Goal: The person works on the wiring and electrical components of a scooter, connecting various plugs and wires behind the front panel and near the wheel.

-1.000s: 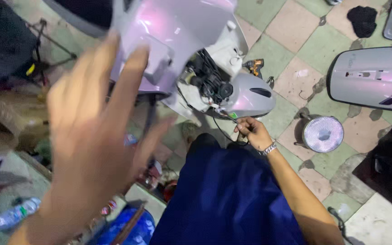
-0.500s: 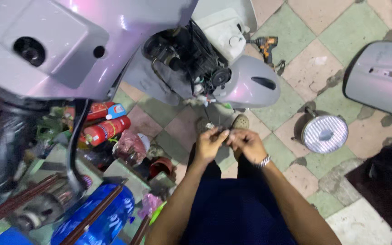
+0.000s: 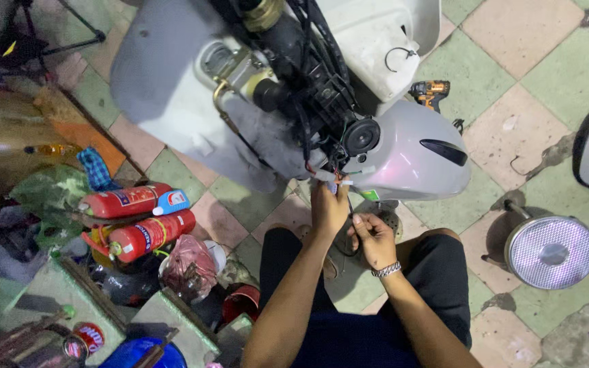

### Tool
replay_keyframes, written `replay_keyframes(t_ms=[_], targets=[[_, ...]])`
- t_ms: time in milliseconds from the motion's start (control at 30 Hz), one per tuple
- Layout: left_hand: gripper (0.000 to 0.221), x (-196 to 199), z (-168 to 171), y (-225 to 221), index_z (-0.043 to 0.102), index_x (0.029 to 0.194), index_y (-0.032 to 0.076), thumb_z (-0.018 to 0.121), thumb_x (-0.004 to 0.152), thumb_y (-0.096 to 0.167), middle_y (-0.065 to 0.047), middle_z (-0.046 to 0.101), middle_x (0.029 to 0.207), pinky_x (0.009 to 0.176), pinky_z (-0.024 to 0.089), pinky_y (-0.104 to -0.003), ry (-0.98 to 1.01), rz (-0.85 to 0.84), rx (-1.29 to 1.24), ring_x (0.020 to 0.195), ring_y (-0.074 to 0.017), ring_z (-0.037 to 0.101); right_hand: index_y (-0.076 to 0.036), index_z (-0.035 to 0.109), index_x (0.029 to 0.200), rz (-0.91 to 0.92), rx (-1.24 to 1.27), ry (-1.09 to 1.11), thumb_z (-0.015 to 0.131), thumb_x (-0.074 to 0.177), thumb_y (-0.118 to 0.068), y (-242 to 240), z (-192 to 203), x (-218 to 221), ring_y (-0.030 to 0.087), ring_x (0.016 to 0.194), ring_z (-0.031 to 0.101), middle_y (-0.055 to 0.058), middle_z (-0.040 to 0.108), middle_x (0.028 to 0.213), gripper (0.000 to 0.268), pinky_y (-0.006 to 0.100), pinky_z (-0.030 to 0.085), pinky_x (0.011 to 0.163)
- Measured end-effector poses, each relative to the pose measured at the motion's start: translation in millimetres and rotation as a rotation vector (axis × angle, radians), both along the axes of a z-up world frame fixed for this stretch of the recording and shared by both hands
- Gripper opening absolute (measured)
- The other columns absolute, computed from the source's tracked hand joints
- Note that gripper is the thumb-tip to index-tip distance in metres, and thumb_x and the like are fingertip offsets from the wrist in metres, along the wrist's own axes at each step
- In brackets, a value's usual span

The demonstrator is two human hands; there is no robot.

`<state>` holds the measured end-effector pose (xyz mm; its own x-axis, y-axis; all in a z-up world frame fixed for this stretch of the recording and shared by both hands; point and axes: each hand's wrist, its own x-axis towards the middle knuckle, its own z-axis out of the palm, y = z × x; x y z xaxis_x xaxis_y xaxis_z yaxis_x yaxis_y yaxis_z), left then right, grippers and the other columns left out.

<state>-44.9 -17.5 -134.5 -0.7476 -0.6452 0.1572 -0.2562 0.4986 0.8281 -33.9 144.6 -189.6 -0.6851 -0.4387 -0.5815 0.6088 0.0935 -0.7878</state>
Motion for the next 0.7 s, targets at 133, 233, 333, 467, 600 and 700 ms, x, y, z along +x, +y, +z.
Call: replay_keyframes(t_ms=[133,233,333,467,600,700], targets=[[0.05,-21,4,-4,0.056,0.105,-0.003,0.076,0.094,0.042,-0.022,0.071,0.081,0.074,0.052,-0.046,-0.57,0.294,0.432,0.077,-0.0359,0.068,0.001,0.064,0.122,-0.074,-0.12,0.049,0.064,0.096,-0.014,-10,29,-10,0.009,0.058,0.06,0.004,0.069,0.082,0.029,0.024,0.052,0.054],[0.036,-28,8,1,0.073,0.103,0.002,0.074,0.096,0.037,-0.015,0.077,0.101,0.085,0.052,-0.042,-0.13,0.192,0.18,0.093,-0.0303,0.071,0.005,0.068,0.115,-0.145,-0.044,0.012,0.066,0.096,-0.01,-17,46,-17,0.01,0.056,0.06,0.004,0.071,0.081,0.025,0.025,0.05,0.049],[0.042,-29,9,14,0.067,0.114,0.0,0.072,0.096,0.037,-0.014,0.073,0.114,0.091,0.051,-0.04,0.037,0.264,0.45,0.103,-0.0289,0.068,0.006,0.07,0.113,-0.142,0.004,0.008,0.065,0.099,-0.01,-27,49,-48,0.009,0.051,0.054,0.005,0.068,0.076,0.022,0.024,0.044,0.045],[0.036,-33,17,24,0.071,0.11,-0.002,0.074,0.098,0.032,-0.011,0.075,0.113,0.091,0.053,-0.038,-0.044,0.277,0.264,0.103,-0.0249,0.07,0.006,0.073,0.106,0.015,0.105,0.154,0.068,0.098,-0.01,-41,64,-82,0.006,0.054,0.057,0.004,0.069,0.072,0.018,0.023,0.046,0.048],[0.026,-28,9,42,0.07,0.103,0.002,0.076,0.091,0.024,-0.003,0.072,0.095,0.076,0.051,-0.029,-0.008,0.511,0.624,0.085,-0.0117,0.063,0.005,0.074,0.102,0.208,0.191,0.221,0.068,0.097,-0.011,-38,80,-109,0.006,0.052,0.061,0.004,0.071,0.067,0.017,0.024,0.047,0.048],[0.024,-11,-7,52,0.066,0.094,0.0,0.077,0.094,0.022,-0.001,0.062,0.081,0.066,0.044,-0.027,-0.103,0.591,0.649,0.073,-0.0087,0.053,0.003,0.075,0.107,0.21,0.23,0.292,0.069,0.096,-0.01,-28,89,-114,0.005,0.053,0.062,0.002,0.074,0.072,0.018,0.023,0.05,0.048]])
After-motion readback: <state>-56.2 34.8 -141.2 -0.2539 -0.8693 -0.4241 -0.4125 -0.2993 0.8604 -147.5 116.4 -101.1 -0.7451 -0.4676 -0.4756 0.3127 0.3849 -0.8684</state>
